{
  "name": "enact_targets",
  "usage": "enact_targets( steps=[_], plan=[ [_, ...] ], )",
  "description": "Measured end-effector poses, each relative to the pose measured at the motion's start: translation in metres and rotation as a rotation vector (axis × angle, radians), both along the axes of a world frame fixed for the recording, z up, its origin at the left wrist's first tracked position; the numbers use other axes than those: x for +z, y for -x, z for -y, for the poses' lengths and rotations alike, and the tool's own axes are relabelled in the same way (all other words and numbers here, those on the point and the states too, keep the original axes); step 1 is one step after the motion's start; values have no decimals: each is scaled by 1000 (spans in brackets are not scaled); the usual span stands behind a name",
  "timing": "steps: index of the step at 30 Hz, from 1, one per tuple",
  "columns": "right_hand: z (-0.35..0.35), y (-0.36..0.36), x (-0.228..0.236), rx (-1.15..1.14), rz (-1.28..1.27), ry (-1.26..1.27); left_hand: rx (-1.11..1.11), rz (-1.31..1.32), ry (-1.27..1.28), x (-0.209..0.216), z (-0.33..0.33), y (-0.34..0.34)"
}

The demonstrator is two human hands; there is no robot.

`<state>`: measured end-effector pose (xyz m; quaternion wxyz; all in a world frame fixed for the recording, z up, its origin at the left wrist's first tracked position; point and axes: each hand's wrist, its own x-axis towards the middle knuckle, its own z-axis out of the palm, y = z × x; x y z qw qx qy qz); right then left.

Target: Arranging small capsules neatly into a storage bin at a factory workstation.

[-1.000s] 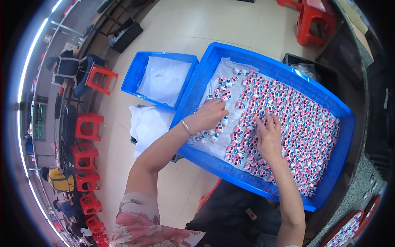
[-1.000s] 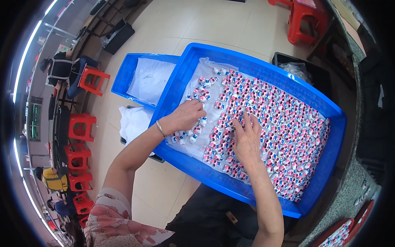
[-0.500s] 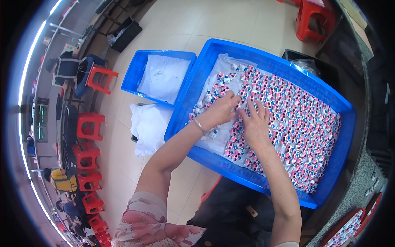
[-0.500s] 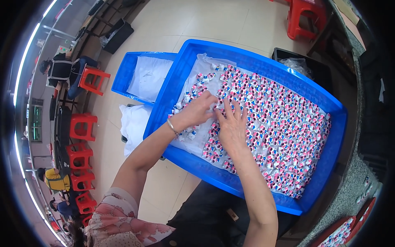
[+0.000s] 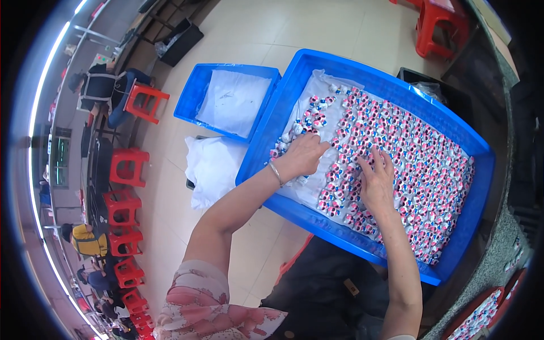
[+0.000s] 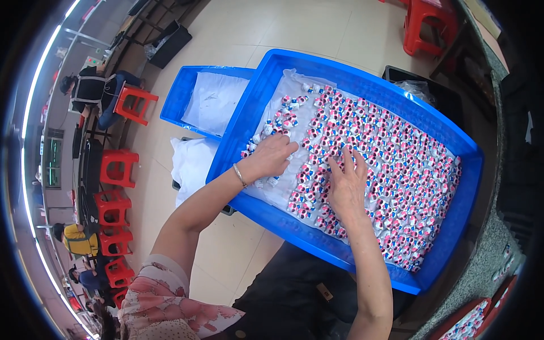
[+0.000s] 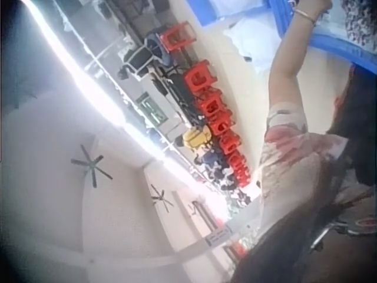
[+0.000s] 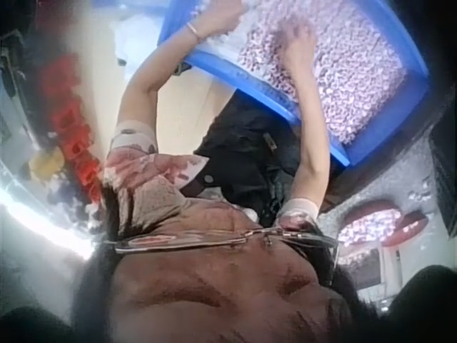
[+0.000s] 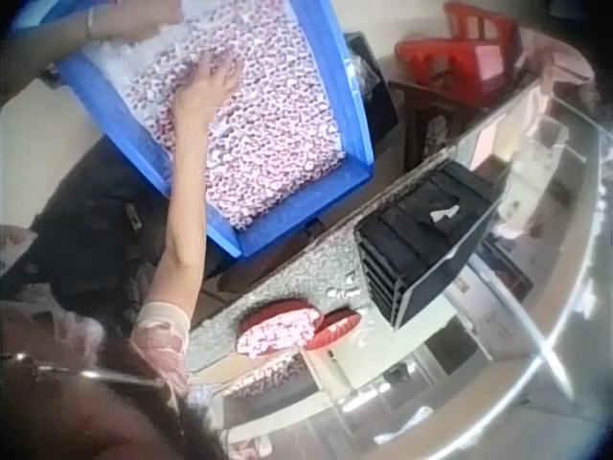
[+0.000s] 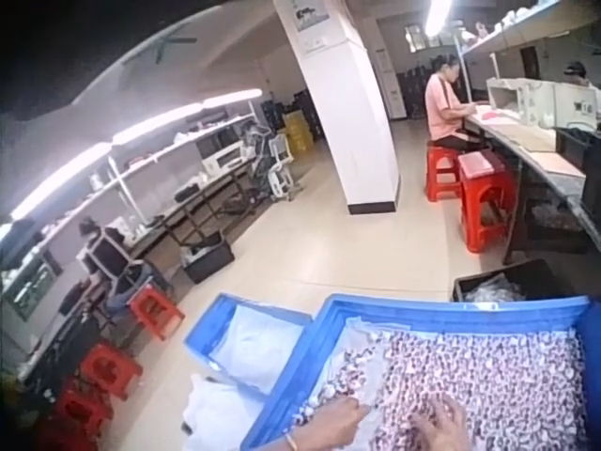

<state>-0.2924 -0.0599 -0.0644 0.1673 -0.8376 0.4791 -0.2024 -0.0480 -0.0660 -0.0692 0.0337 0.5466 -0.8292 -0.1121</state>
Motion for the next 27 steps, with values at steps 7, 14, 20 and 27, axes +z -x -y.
enact_targets(
  steps=[7, 14, 20, 27],
  plan=[
    [-8, 8, 10, -5, 19, -30, 109, -205, 7, -2, -4, 3],
    [-11, -10, 5, 20, 67, -16, -2, -322, 192, 4, -1, 11],
    [-12, -6, 5, 1, 65, -53, 142, -189, -86, -4, 3, 17],
    [-12, 0, 15, 7, 45, -77, 227, -374, -109, -7, 3, 15]
  ],
)
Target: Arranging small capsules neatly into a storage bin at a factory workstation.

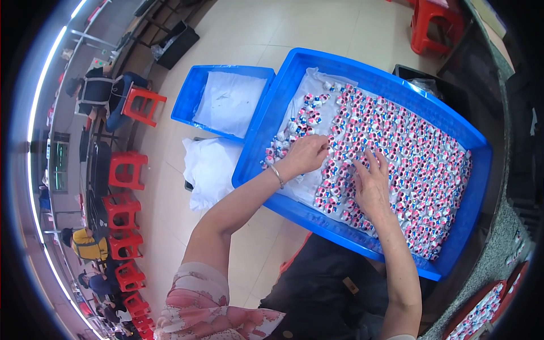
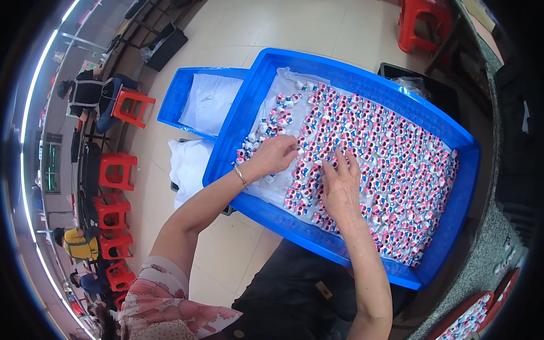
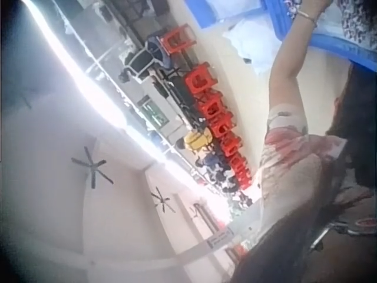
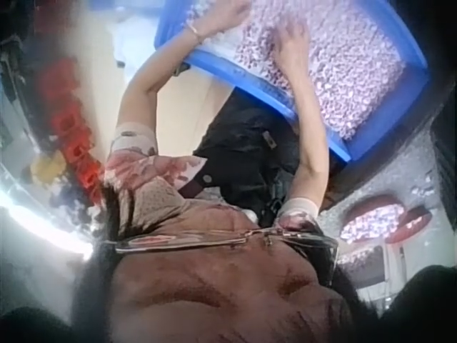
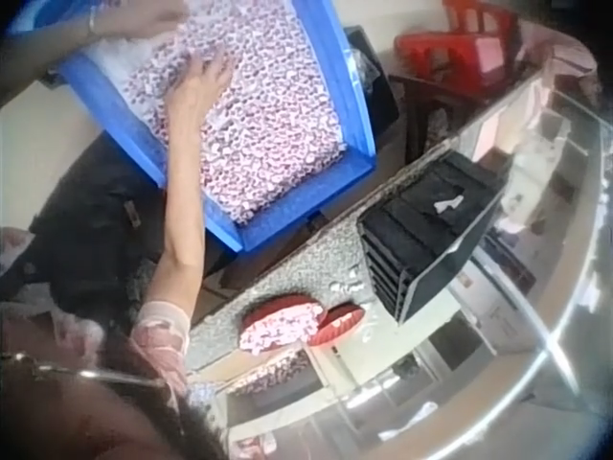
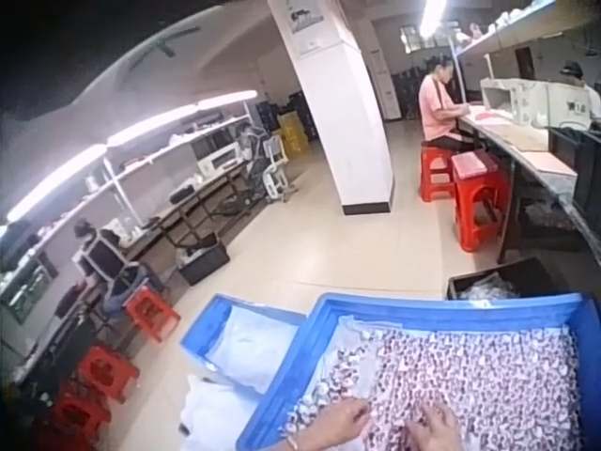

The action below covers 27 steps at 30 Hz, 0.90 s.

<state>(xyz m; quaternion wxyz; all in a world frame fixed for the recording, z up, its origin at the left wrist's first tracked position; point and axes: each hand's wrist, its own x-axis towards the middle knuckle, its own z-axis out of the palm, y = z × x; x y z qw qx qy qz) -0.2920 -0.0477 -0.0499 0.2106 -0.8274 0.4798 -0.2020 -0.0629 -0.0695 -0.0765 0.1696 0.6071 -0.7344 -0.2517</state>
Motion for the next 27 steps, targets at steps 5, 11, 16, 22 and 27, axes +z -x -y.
enact_targets(
  steps=[5, 11, 16, 22, 27],
  plan=[
    [0, -18, -4, 25, 38, 38, 45, -56, -28, 0, 3, 2],
    [2, -53, -5, 119, -96, 110, 101, 147, 424, 8, 31, -36],
    [-4, -30, -2, 72, -54, 75, -13, 365, 230, 13, 55, -40],
    [-6, -4, -3, 26, -20, 53, -80, -117, 102, 34, 21, -29],
    [-4, -19, -3, 132, 8, 100, -335, -177, 91, 15, -9, -28]
  ],
)
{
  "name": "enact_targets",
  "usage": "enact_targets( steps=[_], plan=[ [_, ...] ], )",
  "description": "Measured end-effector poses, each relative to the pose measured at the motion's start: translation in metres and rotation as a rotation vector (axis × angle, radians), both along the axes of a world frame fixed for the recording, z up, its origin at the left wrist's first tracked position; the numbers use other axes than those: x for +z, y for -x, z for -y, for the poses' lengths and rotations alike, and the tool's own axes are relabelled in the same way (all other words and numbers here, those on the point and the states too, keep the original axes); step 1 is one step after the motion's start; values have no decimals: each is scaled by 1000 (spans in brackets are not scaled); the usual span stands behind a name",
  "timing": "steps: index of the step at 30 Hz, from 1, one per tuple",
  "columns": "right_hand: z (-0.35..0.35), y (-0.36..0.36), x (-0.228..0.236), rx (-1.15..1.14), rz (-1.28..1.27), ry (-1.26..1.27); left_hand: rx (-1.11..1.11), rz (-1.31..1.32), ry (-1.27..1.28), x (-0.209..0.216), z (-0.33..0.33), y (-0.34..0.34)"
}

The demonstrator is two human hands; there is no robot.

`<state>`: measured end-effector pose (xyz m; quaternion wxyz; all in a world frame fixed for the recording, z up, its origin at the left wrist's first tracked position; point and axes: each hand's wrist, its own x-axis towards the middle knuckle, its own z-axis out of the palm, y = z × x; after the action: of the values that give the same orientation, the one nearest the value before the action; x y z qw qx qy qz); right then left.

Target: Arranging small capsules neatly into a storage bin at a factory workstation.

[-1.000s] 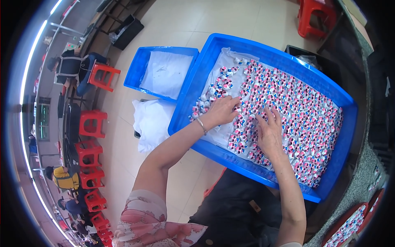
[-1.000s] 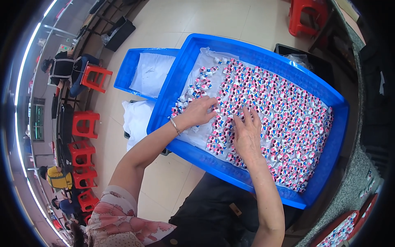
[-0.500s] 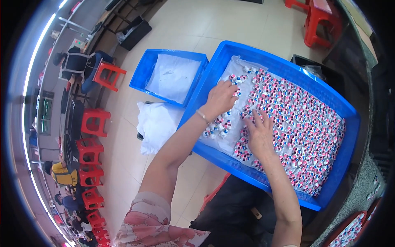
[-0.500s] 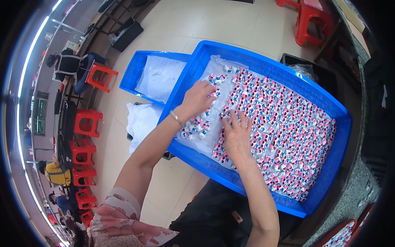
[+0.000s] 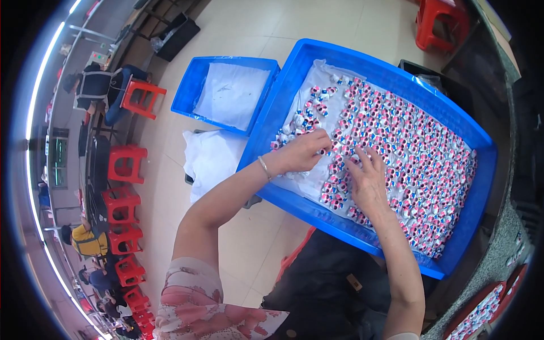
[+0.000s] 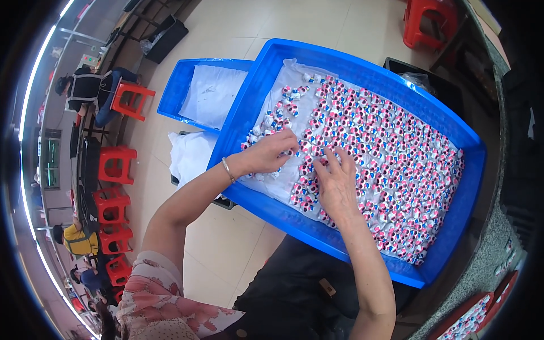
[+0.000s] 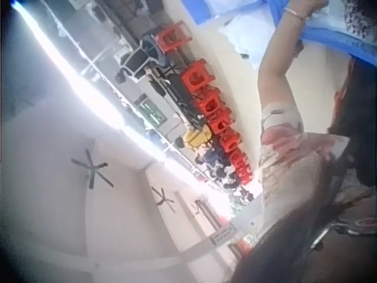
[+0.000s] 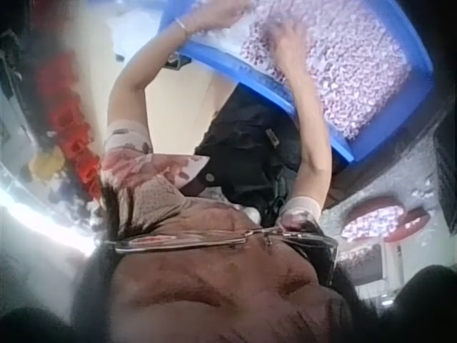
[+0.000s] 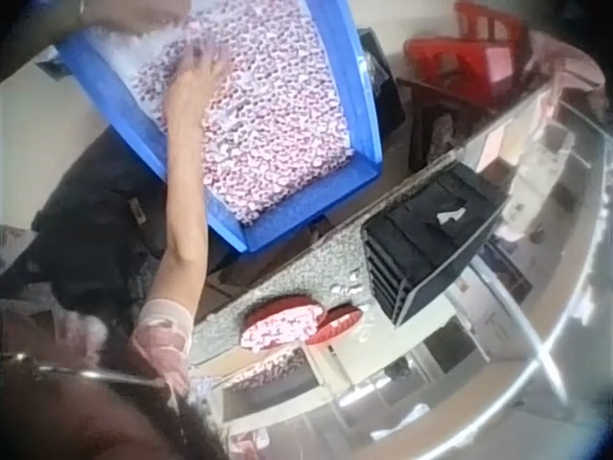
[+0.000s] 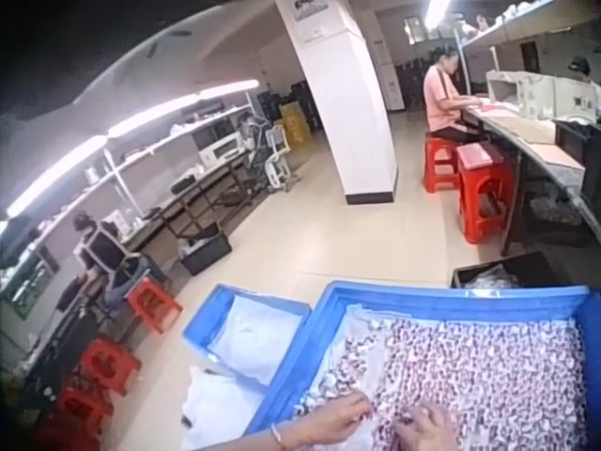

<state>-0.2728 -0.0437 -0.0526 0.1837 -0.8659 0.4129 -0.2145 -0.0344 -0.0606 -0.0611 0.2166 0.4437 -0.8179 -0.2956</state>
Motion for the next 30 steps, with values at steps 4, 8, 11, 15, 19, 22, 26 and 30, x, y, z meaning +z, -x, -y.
enact_targets(
  steps=[4, 8, 11, 15, 19, 22, 26, 30],
  plan=[
    [-4, -20, -2, 22, -7, 27, -128, 93, 111, -9, 5, 10],
    [-5, -38, -16, -20, -88, 16, -45, 20, 21, -20, 1, 12],
    [-3, -39, -22, -34, -89, 58, 19, -5, 72, -4, 4, 3],
    [-3, -36, -15, -22, -59, 23, 74, 315, 53, 15, -10, -14],
    [0, -26, -7, -58, -11, 16, 24, 612, 205, -4, -26, 0],
    [2, -14, -5, -57, -2, 9, 1, 695, 298, -9, -30, 6],
    [-3, 0, -5, -92, -5, 8, -7, 531, 257, 2, -25, 4],
    [-6, 4, -1, -3, -15, -2, -187, 315, 86, 6, -29, 3]
  ],
)
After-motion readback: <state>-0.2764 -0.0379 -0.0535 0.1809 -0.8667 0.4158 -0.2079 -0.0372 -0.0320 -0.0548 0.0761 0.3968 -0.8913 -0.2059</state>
